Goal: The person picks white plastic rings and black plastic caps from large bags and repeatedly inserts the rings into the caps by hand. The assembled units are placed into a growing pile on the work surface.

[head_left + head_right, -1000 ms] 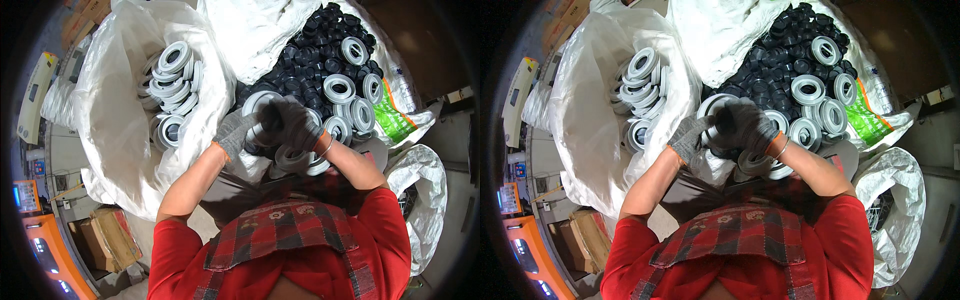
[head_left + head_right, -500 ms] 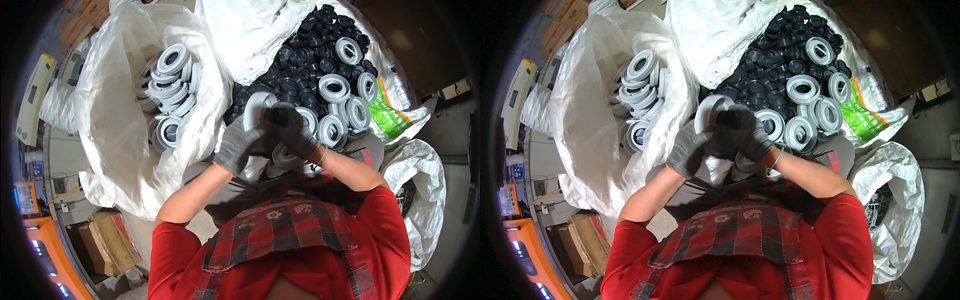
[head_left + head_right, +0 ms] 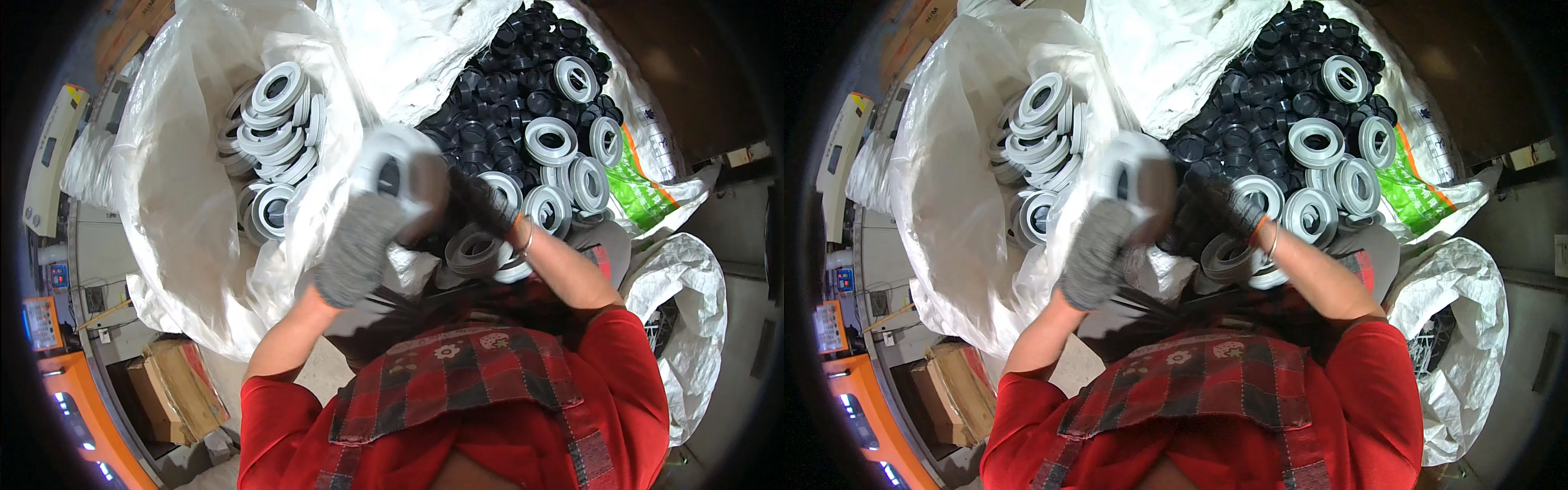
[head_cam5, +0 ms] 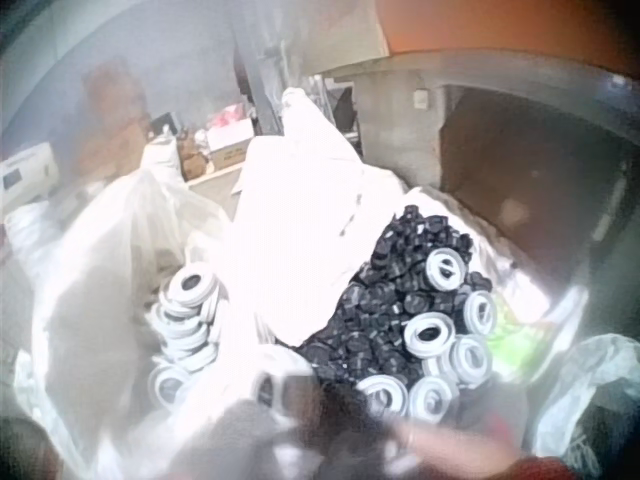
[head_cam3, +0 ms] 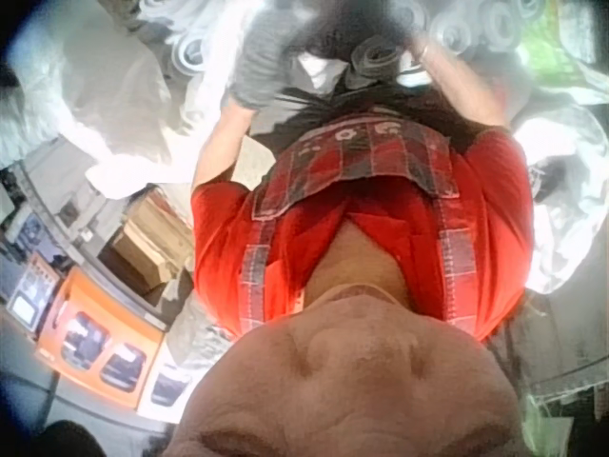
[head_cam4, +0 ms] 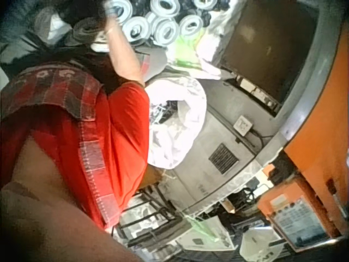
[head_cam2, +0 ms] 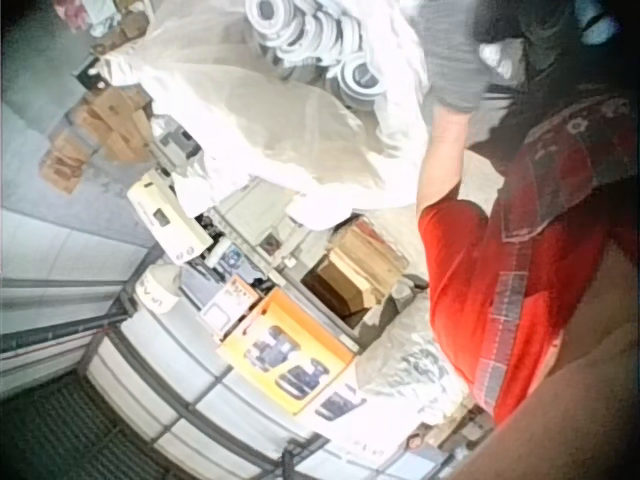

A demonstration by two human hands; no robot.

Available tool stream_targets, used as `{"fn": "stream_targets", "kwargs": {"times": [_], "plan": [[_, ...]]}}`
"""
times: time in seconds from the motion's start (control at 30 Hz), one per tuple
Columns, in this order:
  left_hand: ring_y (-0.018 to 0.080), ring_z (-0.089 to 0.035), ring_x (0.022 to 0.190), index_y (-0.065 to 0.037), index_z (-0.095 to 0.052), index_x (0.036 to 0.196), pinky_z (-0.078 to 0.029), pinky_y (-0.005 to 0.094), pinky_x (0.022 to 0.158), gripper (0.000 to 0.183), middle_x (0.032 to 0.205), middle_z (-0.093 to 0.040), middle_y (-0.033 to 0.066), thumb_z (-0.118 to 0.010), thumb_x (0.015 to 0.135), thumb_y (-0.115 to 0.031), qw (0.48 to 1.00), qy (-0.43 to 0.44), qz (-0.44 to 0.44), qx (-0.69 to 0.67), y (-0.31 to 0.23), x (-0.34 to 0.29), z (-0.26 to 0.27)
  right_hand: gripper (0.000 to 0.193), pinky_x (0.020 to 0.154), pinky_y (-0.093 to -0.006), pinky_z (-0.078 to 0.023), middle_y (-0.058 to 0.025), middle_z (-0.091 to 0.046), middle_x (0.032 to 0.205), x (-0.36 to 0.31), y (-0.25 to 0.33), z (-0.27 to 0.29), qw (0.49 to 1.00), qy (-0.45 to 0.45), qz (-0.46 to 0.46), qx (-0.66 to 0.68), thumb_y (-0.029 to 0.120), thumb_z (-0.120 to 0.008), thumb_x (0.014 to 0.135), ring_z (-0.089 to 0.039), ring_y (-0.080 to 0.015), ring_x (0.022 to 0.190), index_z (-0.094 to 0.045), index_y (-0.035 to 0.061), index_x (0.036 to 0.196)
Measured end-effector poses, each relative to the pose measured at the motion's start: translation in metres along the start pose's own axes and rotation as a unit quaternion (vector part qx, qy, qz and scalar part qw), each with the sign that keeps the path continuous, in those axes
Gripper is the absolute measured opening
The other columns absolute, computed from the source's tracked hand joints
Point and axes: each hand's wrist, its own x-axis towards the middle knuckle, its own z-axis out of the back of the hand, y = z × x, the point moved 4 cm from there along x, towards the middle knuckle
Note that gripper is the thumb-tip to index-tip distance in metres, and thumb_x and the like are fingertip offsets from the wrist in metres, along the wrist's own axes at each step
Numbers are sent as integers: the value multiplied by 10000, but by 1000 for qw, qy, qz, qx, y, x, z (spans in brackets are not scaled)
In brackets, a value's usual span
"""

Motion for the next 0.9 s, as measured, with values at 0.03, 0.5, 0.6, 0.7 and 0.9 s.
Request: {"fn": "stream_targets", "kwargs": {"times": [0.03, 0.5, 0.6, 0.7, 0.9], "plan": [[374, -525, 1137, 37, -498, 1274, -392, 417, 1003, 600, 1241, -552, 210, -704, 712, -1, 999, -26, 7, 36, 8, 2, 15, 526, 921, -414, -459, -163, -627, 1105, 6, -25, 8, 998, 20, -52, -3, 398, -642, 825, -601, -311, 1032, -563, 33, 1196], [187, -605, 1017, -1, -476, 1277, -523, 317, 825, 463, 1134, -597, 121, -664, 866, -100, 585, -18, 499, -639, 25, 22, -87, 495, 806, -400, -510, -204, -643, 1000, 54, -53, 58, 964, -14, -76, -255, 277, -744, 728, -632, -355, 921, -570, 3, 1102], [177, -617, 952, 3, -554, 1198, -531, 299, 786, 354, 1101, -621, 115, -640, 863, -72, 557, -17, 480, -678, 30, 12, -102, 456, 819, -347, -495, -125, -650, 963, 69, -66, 24, 948, 63, 179, -255, 263, -712, 781, -621, -300, 925, -581, 36, 1154], [162, -606, 947, -4, -581, 1183, -500, 293, 823, 364, 1068, -641, 91, -663, 846, -113, 608, -32, 558, -563, 57, -5, -100, 442, 848, -373, -486, -148, -623, 1013, 102, -136, 48, 966, -56, 85, -236, 301, -698, 780, -608, -304, 959, -581, 42, 1120], [168, -617, 886, 28, -571, 1172, -511, 281, 768, 331, 1037, -636, 106, -630, 875, -105, 661, -74, 612, -428, 53, 13, -72, 346, 968, -490, -362, -179, -502, 1219, 90, -188, 72, 751, -30, -95, -652, 324, -544, 847, -440, -369, 1167, -643, 90, 1083]]}}
